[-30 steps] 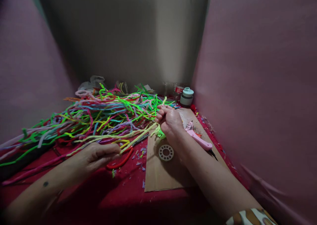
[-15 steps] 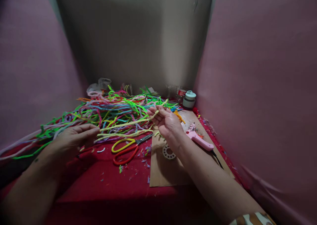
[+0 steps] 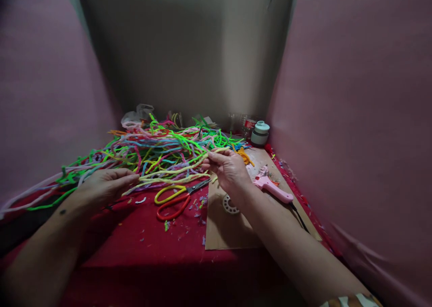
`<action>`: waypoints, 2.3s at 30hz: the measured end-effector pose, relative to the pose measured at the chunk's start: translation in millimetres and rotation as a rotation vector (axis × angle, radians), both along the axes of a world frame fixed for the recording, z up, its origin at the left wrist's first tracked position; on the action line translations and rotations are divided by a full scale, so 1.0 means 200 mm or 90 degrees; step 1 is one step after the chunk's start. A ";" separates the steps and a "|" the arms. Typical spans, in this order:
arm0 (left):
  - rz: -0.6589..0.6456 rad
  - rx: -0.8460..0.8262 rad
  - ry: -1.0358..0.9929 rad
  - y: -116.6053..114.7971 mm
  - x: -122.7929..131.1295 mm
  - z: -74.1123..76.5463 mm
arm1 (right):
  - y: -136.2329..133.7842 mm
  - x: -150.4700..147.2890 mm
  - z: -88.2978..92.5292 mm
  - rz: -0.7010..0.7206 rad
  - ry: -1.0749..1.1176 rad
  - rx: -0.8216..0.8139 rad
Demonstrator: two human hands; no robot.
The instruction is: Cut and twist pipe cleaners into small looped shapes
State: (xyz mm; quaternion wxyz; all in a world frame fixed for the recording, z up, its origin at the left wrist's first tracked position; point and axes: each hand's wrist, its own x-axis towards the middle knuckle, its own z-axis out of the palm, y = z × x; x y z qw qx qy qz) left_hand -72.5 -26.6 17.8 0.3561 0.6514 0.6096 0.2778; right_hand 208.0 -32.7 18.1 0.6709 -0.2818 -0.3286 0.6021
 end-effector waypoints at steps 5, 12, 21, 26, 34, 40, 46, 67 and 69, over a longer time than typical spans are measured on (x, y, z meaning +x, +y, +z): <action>0.158 0.343 0.289 -0.04 0.07 0.05 | 0.03 0.02 0.00 -0.048 -0.018 0.001; -0.323 0.242 0.368 -0.11 0.33 -0.09 | 0.08 0.04 -0.06 -0.050 -0.004 0.010; -0.321 0.311 0.566 -0.05 0.40 -0.17 | 0.04 0.04 -0.08 -0.021 -0.024 0.001; -0.279 0.297 0.615 -0.03 0.29 -0.14 | 0.03 0.03 -0.09 -0.021 -0.037 0.032; -0.225 0.244 0.532 -0.15 0.26 -0.11 | 0.02 0.02 -0.12 0.005 -0.048 0.068; -0.148 0.236 0.651 -0.18 0.41 -0.06 | -0.01 0.00 -0.10 0.000 -0.058 0.068; -0.172 0.204 0.713 -0.18 0.42 -0.05 | -0.02 0.00 -0.09 -0.003 -0.080 0.061; -0.163 0.336 0.752 -0.18 0.40 -0.11 | -0.01 0.00 -0.12 0.040 -0.057 0.054; -0.165 0.348 0.752 -0.19 0.40 -0.12 | -0.01 0.00 -0.12 0.038 -0.060 0.053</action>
